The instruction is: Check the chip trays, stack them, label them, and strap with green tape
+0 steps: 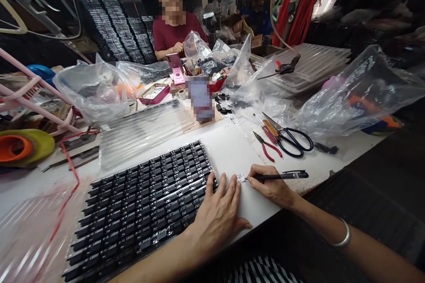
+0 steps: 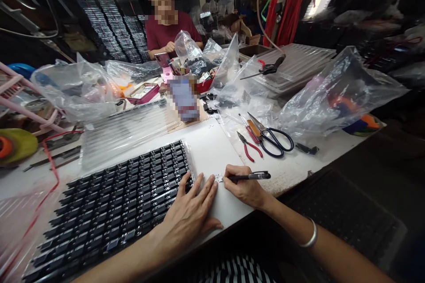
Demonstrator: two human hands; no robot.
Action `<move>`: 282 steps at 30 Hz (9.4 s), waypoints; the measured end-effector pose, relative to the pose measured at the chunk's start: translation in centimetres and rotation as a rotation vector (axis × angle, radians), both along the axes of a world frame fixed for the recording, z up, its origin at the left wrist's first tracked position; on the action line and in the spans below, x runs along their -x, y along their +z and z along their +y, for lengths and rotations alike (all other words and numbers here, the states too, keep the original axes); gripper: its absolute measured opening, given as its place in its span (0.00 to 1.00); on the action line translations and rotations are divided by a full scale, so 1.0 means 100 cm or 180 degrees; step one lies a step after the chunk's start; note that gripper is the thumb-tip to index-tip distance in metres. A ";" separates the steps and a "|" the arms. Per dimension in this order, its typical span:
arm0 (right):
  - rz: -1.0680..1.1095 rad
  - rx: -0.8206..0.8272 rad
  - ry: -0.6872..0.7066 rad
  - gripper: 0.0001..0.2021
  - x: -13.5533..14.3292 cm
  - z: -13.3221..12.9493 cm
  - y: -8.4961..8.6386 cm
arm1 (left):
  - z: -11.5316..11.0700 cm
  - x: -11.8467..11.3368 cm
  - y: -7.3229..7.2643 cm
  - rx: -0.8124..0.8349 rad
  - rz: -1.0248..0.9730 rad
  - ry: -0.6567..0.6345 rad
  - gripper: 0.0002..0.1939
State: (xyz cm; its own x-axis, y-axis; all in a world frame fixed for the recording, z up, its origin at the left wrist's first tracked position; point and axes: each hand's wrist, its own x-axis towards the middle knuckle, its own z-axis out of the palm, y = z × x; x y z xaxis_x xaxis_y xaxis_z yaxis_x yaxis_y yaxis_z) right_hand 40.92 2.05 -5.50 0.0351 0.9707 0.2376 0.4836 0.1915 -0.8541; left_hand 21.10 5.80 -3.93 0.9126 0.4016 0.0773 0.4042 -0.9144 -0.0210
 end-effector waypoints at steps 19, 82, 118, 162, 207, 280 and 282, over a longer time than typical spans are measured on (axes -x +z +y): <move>-0.0048 -0.0038 0.0128 0.09 0.002 0.000 0.002 | 0.001 0.000 0.000 0.0018 -0.0003 -0.0064 0.40; -0.0069 0.0011 0.0073 0.08 0.001 0.001 0.001 | 0.001 -0.001 0.001 -0.0025 -0.0026 -0.0050 0.40; -0.0102 0.0023 0.0050 0.09 0.001 0.001 0.001 | 0.000 -0.002 0.001 -0.0072 0.0020 -0.0028 0.40; -0.0171 -0.0031 0.0017 0.09 0.002 0.000 -0.001 | 0.000 -0.001 0.001 -0.0122 0.0038 -0.0010 0.40; -0.0014 0.0077 0.0147 0.08 0.001 0.001 -0.001 | 0.001 -0.002 0.001 -0.0060 -0.0075 -0.0053 0.41; -0.0206 0.0068 0.0014 0.08 0.007 0.003 0.000 | 0.000 0.000 0.003 -0.0122 0.0035 -0.0077 0.42; -0.0219 0.0061 0.0003 0.08 0.006 0.004 0.000 | 0.000 0.000 0.003 -0.0117 0.0030 -0.0078 0.42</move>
State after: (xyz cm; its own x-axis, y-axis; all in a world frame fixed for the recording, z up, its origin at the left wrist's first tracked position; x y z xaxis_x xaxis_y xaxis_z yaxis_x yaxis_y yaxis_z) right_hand 40.32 2.43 -5.54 0.0184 0.9751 0.2209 0.5412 0.1761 -0.8223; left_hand 21.11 5.80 -3.67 0.9228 0.3762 0.0830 0.3813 -0.9226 -0.0586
